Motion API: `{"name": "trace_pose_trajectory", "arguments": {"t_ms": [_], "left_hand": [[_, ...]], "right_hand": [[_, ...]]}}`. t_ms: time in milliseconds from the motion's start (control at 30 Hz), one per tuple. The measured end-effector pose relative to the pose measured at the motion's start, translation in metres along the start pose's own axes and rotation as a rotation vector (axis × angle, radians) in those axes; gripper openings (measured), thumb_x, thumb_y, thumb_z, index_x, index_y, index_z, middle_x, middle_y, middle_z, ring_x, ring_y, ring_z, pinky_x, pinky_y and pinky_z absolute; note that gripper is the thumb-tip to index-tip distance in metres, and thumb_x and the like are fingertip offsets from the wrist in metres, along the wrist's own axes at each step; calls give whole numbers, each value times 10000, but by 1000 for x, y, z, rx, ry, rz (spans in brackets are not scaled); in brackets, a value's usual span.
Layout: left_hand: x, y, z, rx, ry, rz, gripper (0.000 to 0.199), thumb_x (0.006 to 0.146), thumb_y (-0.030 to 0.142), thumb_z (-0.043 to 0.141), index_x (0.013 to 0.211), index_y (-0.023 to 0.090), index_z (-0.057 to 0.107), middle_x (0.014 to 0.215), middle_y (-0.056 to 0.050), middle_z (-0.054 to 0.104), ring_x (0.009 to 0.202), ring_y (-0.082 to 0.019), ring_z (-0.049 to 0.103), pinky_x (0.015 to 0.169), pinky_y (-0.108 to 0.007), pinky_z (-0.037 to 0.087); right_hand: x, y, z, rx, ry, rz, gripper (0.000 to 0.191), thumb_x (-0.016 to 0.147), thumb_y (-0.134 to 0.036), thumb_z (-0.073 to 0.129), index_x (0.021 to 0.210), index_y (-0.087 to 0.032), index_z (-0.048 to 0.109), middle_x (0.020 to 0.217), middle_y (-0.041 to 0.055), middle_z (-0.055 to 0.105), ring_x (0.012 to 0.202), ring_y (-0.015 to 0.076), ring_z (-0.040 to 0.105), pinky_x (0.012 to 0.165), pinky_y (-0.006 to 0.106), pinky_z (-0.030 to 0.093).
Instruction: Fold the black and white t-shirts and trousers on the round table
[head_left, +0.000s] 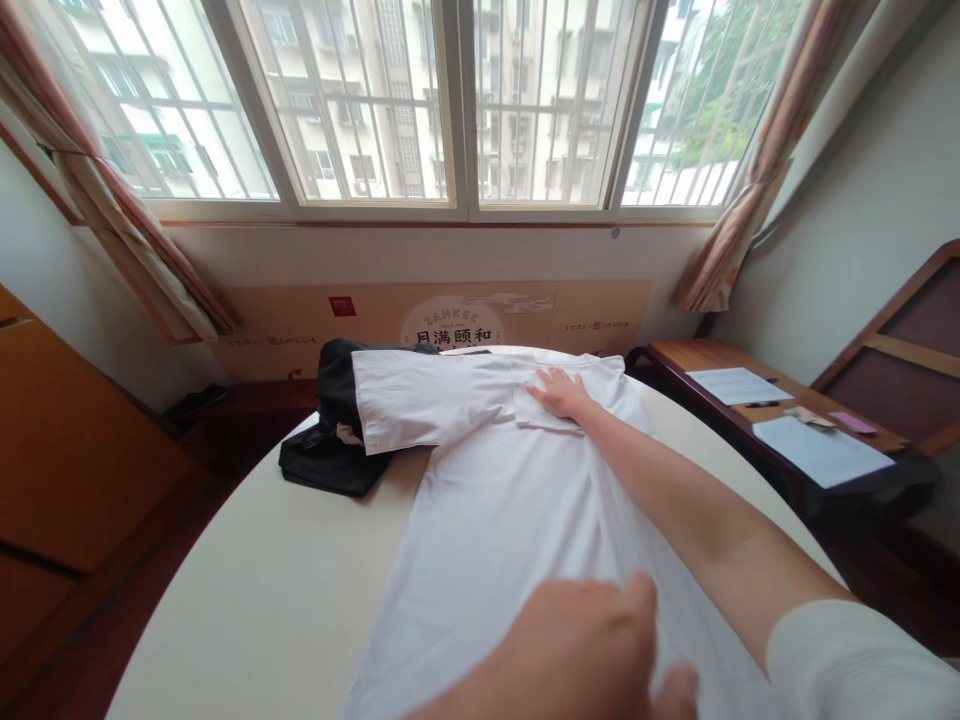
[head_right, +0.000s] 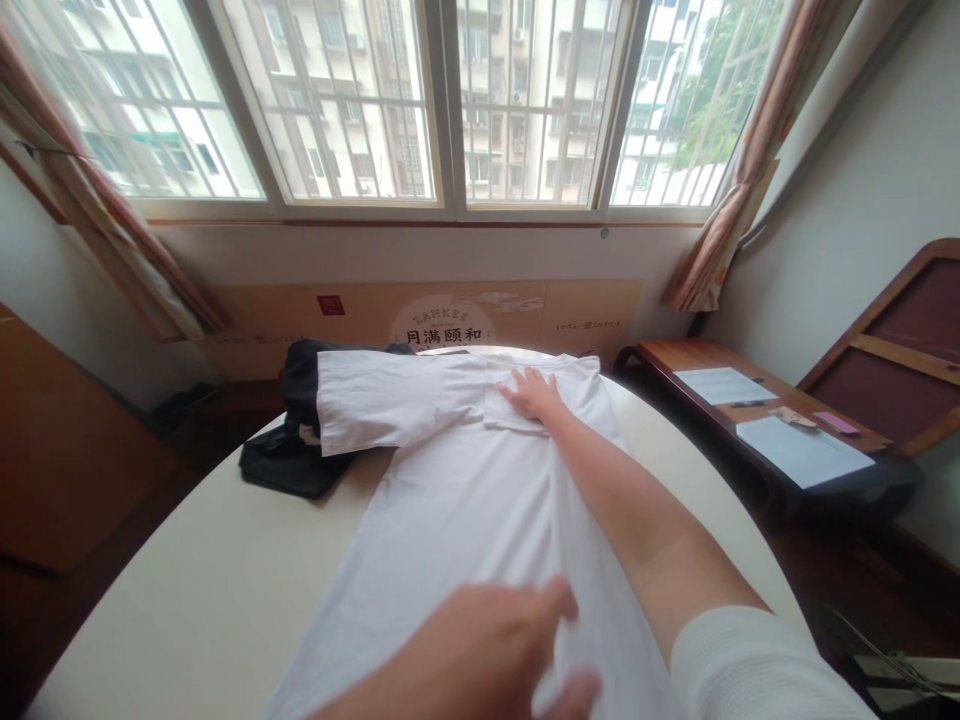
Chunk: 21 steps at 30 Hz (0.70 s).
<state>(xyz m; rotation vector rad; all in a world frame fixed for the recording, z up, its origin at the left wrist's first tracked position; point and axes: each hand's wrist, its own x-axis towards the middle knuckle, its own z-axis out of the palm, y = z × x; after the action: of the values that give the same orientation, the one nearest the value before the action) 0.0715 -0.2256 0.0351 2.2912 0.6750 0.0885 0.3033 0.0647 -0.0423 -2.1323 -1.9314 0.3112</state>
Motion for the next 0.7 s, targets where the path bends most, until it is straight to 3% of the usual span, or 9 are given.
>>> {"name": "trace_pose_trajectory", "arguments": {"t_ms": [67,133,200,267,333,433,600,700], "left_hand": [[48,-24,-27,303,172,61,430,1030,427,497,1332,142,610,1306,-189,694,1242,-368,630,1066,-510,459],[93,-54,-46,487,235,121,539,1044,410,480,1473,85,504,1608,-221,467,1494,-375,416,1217,-496,319],[126,-85,-57,557,240,32,612,1066,441,421,1542,56,428,1683,-216,353,1567,-371,298,1269,-504,228],[144,-111,-61,554,274,-59,639,1083,472,356,1572,63,394,1685,-198,359,1579,-353,281,1280,-518,200],[150,-128,-60,525,343,-113,634,1087,468,332,1582,74,384,1678,-187,380,1574,-324,303,1282,-517,203],[149,-133,-56,510,416,-173,636,1071,439,380,1573,48,388,1672,-213,379,1564,-312,327,1274,-513,236],[149,-122,-52,551,424,-275,675,1061,443,394,1573,3,389,1659,-241,386,1556,-330,337,1254,-509,293],[149,-119,-51,568,431,-313,687,1057,448,386,1575,-4,398,1653,-246,394,1554,-337,340,1252,-496,302]], "right_hand": [[1,1,-7,30,36,6,708,1060,-601,308,1667,-237,319,1741,93,283,1610,273,219,1295,540,87],[-1,7,-17,52,100,18,640,1087,-498,237,1670,-245,308,1729,57,324,1591,230,273,1286,443,193],[-7,20,-25,54,173,47,629,1094,-435,172,1682,-234,268,1741,36,297,1598,197,249,1271,375,233],[-16,38,-28,35,210,105,646,1088,-425,174,1683,-185,256,1747,61,275,1609,211,218,1283,384,202],[-23,56,-24,7,204,189,683,1075,-442,235,1667,-104,273,1733,142,287,1608,265,223,1296,442,155],[-21,76,-14,-28,164,283,743,1056,-498,320,1651,-55,295,1725,225,258,1612,333,201,1294,514,119],[2,87,-14,-62,123,290,691,1045,-571,325,1649,-238,363,1755,132,228,1621,325,161,1277,589,115],[13,94,-20,-76,113,269,666,1047,-571,307,1643,-280,375,1748,108,258,1613,320,192,1261,647,124]]}}
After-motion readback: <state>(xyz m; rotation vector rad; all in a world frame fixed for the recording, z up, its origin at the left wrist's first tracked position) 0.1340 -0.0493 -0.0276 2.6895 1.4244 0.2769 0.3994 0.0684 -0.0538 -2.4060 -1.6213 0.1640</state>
